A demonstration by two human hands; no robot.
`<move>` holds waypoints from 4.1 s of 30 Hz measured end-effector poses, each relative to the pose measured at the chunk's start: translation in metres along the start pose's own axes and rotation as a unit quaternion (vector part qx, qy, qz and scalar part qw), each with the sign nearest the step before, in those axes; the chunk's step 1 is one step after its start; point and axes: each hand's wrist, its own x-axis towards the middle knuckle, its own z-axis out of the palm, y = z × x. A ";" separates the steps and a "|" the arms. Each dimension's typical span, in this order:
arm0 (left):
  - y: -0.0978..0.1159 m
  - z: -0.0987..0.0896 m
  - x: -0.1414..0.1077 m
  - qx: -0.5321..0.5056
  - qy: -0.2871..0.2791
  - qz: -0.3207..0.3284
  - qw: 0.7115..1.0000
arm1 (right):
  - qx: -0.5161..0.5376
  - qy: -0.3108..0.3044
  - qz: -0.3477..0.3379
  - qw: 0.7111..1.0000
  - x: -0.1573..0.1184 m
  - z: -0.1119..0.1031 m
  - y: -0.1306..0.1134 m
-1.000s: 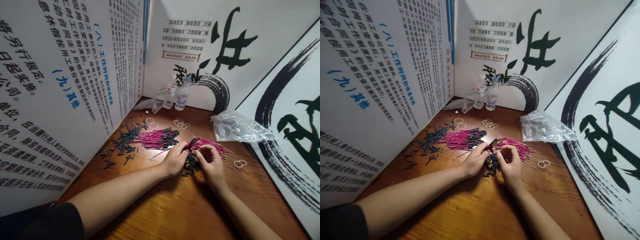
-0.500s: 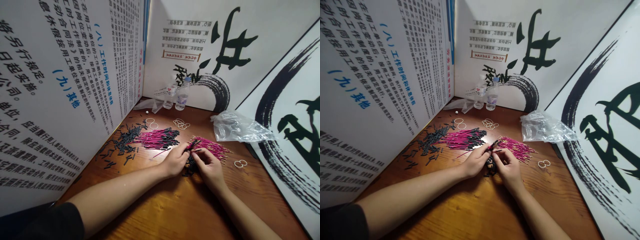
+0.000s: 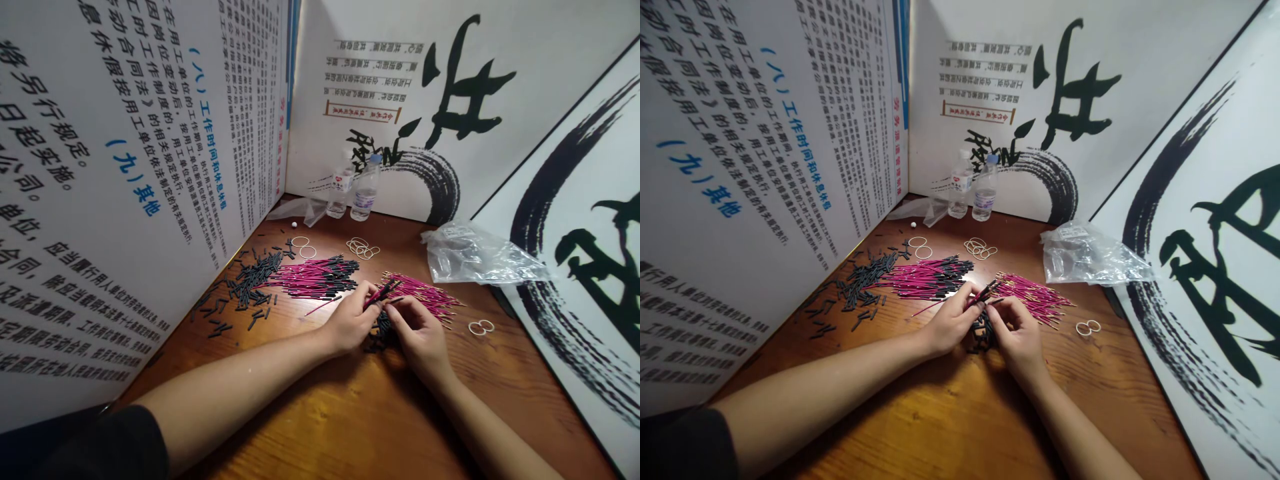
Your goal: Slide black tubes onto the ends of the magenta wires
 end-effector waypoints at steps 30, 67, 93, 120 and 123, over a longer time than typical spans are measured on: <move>0.003 -0.001 0.001 -0.047 0.009 -0.038 0.998 | -0.169 0.002 -0.077 0.983 -0.002 -0.004 0.004; 0.006 0.002 0.002 -0.093 0.025 -0.040 0.995 | -0.019 0.041 -0.013 0.999 0.001 -0.001 0.006; 0.000 0.008 0.004 -0.352 0.093 -0.070 0.929 | -0.366 -0.098 -0.256 0.889 -0.013 0.010 -0.008; 0.006 0.010 -0.004 -0.208 -0.017 -0.101 0.973 | -0.406 -0.053 -0.280 0.868 -0.010 0.000 -0.004; 0.007 0.009 -0.005 -0.203 -0.025 -0.086 0.975 | -0.387 -0.053 -0.274 0.879 -0.012 0.001 -0.003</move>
